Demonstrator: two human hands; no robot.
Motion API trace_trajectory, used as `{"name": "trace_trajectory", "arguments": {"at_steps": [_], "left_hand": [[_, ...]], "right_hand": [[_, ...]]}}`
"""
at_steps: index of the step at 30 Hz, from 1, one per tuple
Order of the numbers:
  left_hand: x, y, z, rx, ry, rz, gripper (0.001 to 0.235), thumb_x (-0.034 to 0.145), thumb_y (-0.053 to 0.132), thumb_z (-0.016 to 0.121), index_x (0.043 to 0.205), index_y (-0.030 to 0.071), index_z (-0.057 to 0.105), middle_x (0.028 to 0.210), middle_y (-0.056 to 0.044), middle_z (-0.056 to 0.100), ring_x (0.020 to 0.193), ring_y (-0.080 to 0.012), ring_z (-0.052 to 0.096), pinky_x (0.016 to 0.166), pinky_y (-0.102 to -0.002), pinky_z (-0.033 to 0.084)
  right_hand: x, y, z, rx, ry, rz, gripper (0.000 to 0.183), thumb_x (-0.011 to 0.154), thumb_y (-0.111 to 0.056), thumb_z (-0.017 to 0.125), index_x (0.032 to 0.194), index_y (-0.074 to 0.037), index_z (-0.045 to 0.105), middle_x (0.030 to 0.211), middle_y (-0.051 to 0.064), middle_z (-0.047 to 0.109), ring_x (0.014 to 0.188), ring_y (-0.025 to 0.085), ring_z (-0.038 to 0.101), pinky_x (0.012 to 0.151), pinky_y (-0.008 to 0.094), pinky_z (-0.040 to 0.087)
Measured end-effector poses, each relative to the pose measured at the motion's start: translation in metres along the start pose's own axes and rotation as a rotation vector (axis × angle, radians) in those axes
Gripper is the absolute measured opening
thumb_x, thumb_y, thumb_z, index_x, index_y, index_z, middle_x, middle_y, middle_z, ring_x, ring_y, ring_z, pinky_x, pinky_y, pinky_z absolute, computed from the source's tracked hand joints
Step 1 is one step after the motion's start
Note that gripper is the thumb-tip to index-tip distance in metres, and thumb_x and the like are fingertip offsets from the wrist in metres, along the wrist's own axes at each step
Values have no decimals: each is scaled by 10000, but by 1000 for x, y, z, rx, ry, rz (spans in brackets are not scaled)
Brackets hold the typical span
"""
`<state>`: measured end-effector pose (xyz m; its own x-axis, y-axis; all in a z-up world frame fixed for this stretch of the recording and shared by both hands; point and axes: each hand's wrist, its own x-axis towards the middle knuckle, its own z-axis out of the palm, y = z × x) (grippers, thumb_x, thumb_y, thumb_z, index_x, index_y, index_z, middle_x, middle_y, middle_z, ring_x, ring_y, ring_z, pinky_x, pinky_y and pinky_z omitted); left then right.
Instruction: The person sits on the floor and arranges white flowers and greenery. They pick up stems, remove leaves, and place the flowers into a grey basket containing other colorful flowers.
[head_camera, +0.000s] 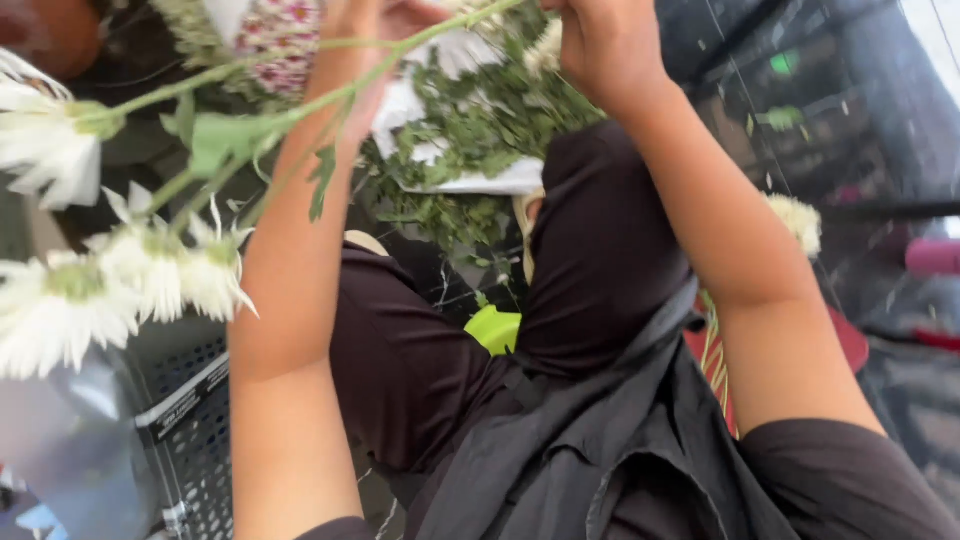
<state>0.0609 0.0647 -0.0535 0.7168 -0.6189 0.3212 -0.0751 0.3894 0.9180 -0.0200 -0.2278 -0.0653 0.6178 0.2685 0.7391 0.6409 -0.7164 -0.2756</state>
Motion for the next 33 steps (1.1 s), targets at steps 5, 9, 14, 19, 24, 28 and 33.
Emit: {"name": "trace_trajectory", "arguments": {"at_steps": [5, 9, 14, 19, 24, 28, 33], "left_hand": [[-9, -63, -64, 1331, -146, -526, 533, 1161, 490, 497, 971, 42, 713, 869, -244, 679, 822, -383, 659, 696, -517, 451], [-33, -118, -79, 1049, -215, -1048, 865, 878, 532, 765, 1507, 33, 443, 1255, -286, 629, 1046, -332, 655, 937, -435, 509], [4, -3, 30, 1414, -383, -1248, 636, 1091, 477, 476, 1606, 124, 351, 1503, -145, 504, 1266, -464, 522, 980, -679, 444], [4, -5, 44, 1426, -443, -1301, 655, 1082, 498, 470, 1615, 140, 337, 1509, -134, 500, 1292, -444, 510, 992, -668, 434], [-7, -8, 25, 1434, -441, -1303, 649, 1080, 486, 479, 1610, 133, 360, 1505, -145, 508, 1257, -448, 542, 1007, -639, 420], [-31, -11, -22, 1502, -470, -1148, 667, 1097, 485, 528, 1610, 74, 415, 1428, -200, 586, 1195, -464, 591, 954, -627, 463], [-66, -10, -73, 1414, -364, -968, 613, 1135, 340, 613, 1595, -44, 480, 1332, -288, 626, 1136, -495, 603, 855, -613, 499]], "right_hand": [[-88, -46, -111, -112, 15, 205, 321, 934, 209, 492, 1089, 1, 681, 907, 95, 704, 780, 321, 635, 750, 432, 458], [-202, -83, -181, -167, 106, 570, 181, 1102, 76, 465, 1145, 43, 637, 886, 140, 665, 819, 286, 650, 807, 406, 493], [-353, -127, -243, -442, 182, 917, 139, 1143, 11, 477, 1137, 43, 613, 881, 144, 661, 807, 285, 643, 796, 414, 486], [-532, -167, -215, -557, 153, 1263, 136, 1100, 35, 497, 1153, 20, 621, 889, 99, 650, 730, 201, 589, 650, 316, 459], [-625, -186, -164, -470, -25, 1843, 166, 1080, -44, 521, 1184, -26, 649, 903, 76, 662, 707, 127, 567, 587, 240, 482], [-622, -175, -147, -395, -132, 2052, 256, 1070, -212, 462, 1228, -84, 618, 1024, 181, 696, 948, 384, 658, 838, 529, 498], [-551, -121, -156, -379, -449, 2579, 736, 915, -36, 616, 1547, -126, 249, 1584, 211, 218, 1477, 435, 238, 1181, 661, 255]]}}
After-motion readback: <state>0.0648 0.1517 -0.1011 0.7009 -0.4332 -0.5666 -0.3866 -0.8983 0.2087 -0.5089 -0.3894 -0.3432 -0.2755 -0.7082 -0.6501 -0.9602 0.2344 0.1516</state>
